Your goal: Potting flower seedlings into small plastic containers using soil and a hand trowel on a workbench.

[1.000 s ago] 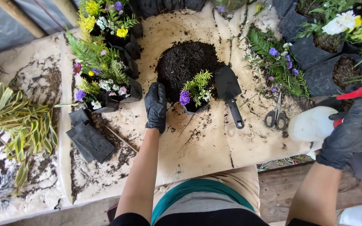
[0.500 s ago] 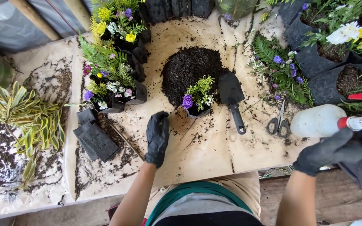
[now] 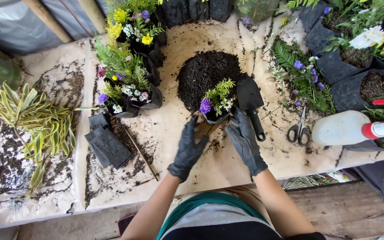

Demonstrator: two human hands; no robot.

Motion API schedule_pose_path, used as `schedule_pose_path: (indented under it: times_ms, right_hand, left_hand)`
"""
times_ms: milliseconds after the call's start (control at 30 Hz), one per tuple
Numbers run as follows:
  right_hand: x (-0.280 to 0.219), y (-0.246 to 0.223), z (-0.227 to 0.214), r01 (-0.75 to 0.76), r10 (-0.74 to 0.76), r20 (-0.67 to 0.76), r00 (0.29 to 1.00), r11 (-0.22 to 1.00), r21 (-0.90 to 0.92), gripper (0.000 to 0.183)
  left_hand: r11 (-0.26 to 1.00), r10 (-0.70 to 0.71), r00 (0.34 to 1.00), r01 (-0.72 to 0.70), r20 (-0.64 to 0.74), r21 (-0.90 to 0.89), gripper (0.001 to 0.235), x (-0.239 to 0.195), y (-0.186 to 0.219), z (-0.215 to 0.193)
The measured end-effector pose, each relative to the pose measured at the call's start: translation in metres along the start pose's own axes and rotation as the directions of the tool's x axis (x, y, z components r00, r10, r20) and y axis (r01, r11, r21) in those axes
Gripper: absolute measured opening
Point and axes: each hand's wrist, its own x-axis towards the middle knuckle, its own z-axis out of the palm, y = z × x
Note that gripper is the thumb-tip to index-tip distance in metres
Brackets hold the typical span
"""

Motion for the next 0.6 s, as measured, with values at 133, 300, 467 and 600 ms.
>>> schedule_pose_path:
  times_ms: [133,300,467,600]
  right_hand:
    - [-0.007,-0.022,0.041,-0.145,0.161,0.022,0.987,0.933,-0.331,0.067]
    - [0.015,0.0,-0.003,-0.325,0.474,0.048,0.879,0.523,0.788,0.068]
    - [0.002,-0.006,0.026,-0.311,0.469,0.019,0.883,0.554,0.772,0.071]
    - [0.02,0.036,-0.016,-0.254,0.483,0.012,0.876,0.44,0.861,0.073]
  left_hand:
    - [0.992,-0.098,0.995,0.101,0.032,-0.075,0.074,0.007,-0.024,0.031]
    - [0.968,-0.17,0.985,0.172,0.03,-0.18,0.074,0.013,-0.002,0.022]
    - [0.967,-0.187,0.982,0.189,0.024,-0.172,0.072,0.004,-0.007,0.024]
    - [0.976,-0.182,0.983,0.179,-0.012,-0.128,0.078,0.017,0.019,0.024]
